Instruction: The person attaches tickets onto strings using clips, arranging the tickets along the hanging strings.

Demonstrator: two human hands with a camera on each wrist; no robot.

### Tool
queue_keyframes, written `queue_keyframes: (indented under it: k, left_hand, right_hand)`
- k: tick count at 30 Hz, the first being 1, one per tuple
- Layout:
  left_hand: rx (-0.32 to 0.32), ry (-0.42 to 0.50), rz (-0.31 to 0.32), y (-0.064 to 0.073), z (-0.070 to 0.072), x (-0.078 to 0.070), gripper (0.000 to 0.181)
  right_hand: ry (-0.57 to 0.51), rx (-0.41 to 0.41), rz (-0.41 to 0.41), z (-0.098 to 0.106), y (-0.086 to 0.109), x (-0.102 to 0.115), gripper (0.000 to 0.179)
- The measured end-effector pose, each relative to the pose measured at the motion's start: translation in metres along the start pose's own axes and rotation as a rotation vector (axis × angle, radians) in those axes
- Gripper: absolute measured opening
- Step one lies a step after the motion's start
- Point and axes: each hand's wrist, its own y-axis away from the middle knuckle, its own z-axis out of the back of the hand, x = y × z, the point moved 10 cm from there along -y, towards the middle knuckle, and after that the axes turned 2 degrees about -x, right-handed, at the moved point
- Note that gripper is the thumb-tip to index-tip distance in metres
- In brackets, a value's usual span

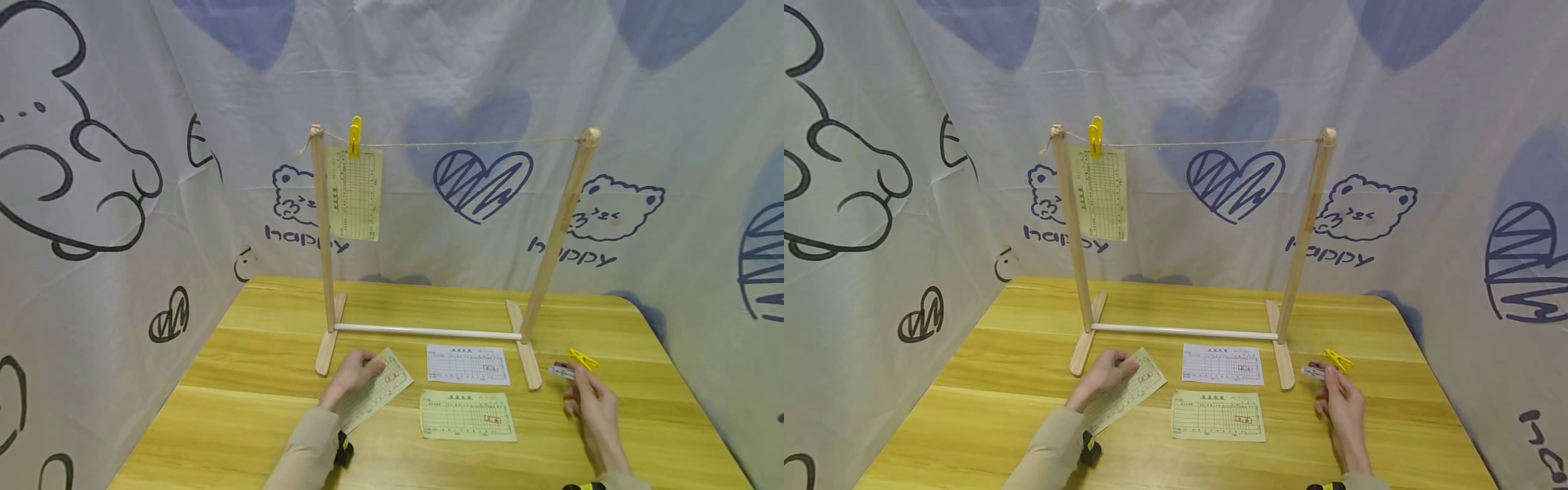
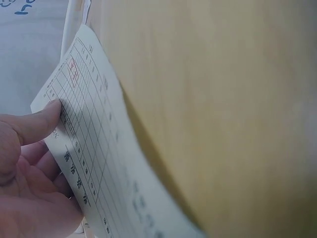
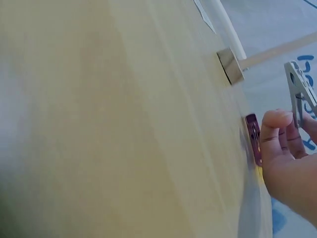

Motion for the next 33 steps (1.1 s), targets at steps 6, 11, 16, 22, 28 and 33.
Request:
queue_keyframes:
  k: [6, 11, 16, 22, 28, 33]
  left_hand:
    - [-0.028, 0.014, -0.011, -0.001, 0.003, -0.001, 0.023]
    - [-0.059, 0.064, -0.009, 0.0, 0.007, -0.001, 0.024]
    - [-0.098, 0.147, -0.023, 0.002, 0.014, -0.004, 0.023]
    - [-0.151, 0.221, -0.058, 0.001, 0.023, -0.011, 0.022]
    - [-0.223, 0.341, -0.065, 0.001, 0.031, -0.02, 0.021]
    - [-0.245, 0.439, -0.064, 0.004, 0.036, -0.03, 0.026]
  right_hand:
    - [-0.2, -0.038, -0.022, -0.01, 0.003, 0.005, 0.011]
    - [-0.347, 0.014, -0.002, -0.021, 0.007, 0.013, 0.011]
    - [-0.457, 0.083, 0.026, -0.031, 0.01, 0.021, 0.013]
    - [-0.543, 0.104, 0.073, -0.039, 0.012, 0.03, 0.015]
    - [-0.615, 0.147, 0.101, -0.051, 0.017, 0.043, 0.018]
    - [-0.637, 0.215, 0.148, -0.063, 0.022, 0.055, 0.019]
